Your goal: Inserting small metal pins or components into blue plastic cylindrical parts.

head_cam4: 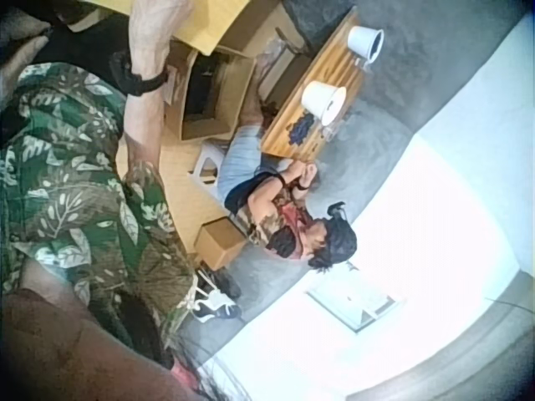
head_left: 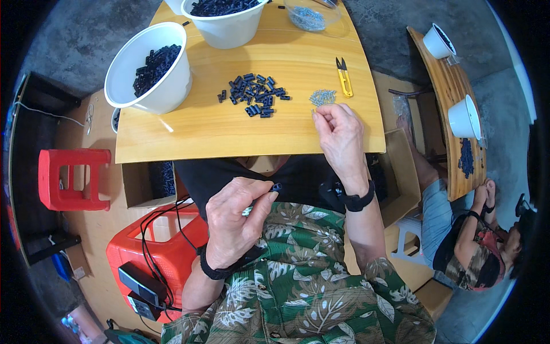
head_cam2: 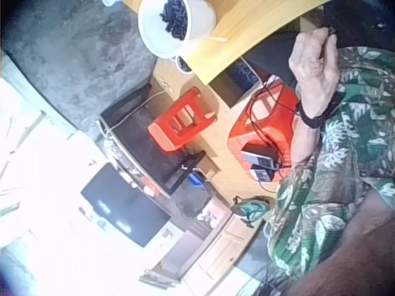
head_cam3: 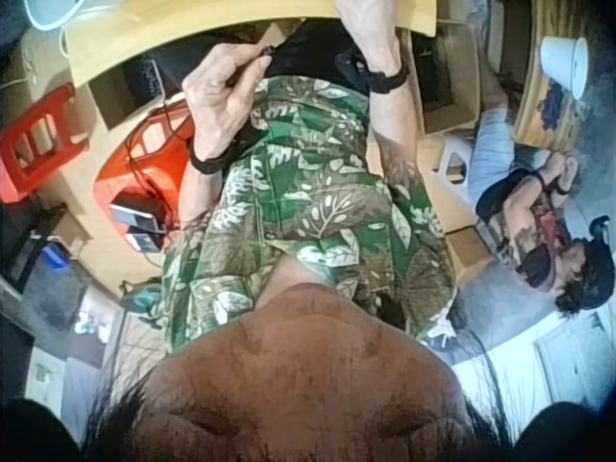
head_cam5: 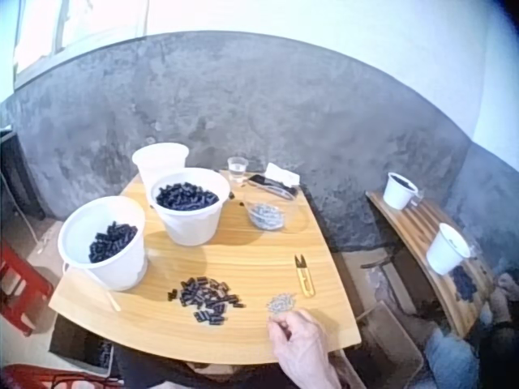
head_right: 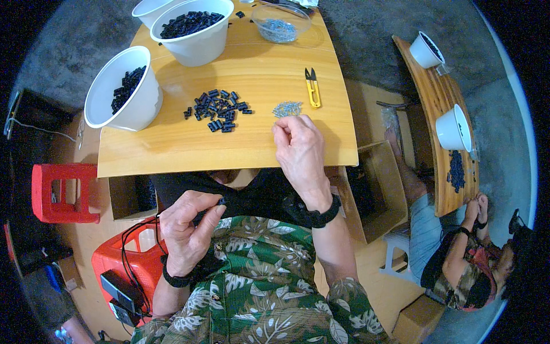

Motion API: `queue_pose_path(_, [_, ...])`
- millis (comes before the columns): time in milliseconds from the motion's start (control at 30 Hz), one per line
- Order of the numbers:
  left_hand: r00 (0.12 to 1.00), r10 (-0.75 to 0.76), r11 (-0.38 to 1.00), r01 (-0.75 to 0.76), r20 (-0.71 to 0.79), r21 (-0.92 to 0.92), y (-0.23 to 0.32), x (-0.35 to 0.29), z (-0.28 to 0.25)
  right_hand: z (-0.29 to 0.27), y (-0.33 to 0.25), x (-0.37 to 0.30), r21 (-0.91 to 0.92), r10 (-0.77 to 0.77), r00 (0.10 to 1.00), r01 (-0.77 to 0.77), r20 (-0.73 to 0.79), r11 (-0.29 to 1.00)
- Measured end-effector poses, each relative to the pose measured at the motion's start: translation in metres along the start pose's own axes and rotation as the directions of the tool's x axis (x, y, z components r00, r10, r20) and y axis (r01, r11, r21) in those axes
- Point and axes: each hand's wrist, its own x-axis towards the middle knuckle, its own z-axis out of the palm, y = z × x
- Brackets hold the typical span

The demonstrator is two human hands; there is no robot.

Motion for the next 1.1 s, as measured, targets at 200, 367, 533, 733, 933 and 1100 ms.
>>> queue_pose_path(200, [1.000,-0.005,1.000,0.005,-0.010,0.007,0.000,-0.001,-0.002,0.014,0.010,0.010,-0.144,-0.082,0.996,0.084,0.019,0.986])
queue_pose_path(367, [1.000,-0.011,1.000,0.011,-0.001,-0.003,0.002,-0.001,-0.003,0.016,0.013,0.011,-0.245,-0.143,0.989,0.148,0.039,0.958])
queue_pose_path(533, [1.000,-0.002,1.000,0.002,-0.010,0.015,0.004,-0.001,-0.004,0.011,0.002,0.009,-0.477,-0.039,0.951,0.188,0.306,0.858])
queue_pose_path(733, [1.000,0.004,1.000,-0.004,-0.023,-0.001,0.005,-0.003,-0.007,-0.028,-0.044,-0.017,0.288,0.173,0.833,-0.365,0.525,0.885])
queue_pose_path(933, [1.000,-0.025,0.998,0.025,0.008,-0.057,0.009,-0.001,-0.008,-0.035,-0.046,-0.041,0.666,-0.005,0.787,-0.519,0.618,0.535])
queue_pose_path(1100, [1.000,0.002,0.997,0.000,0.027,-0.079,0.011,-0.001,-0.010,-0.028,-0.043,-0.049,0.725,-0.075,0.741,-0.623,0.668,0.294])
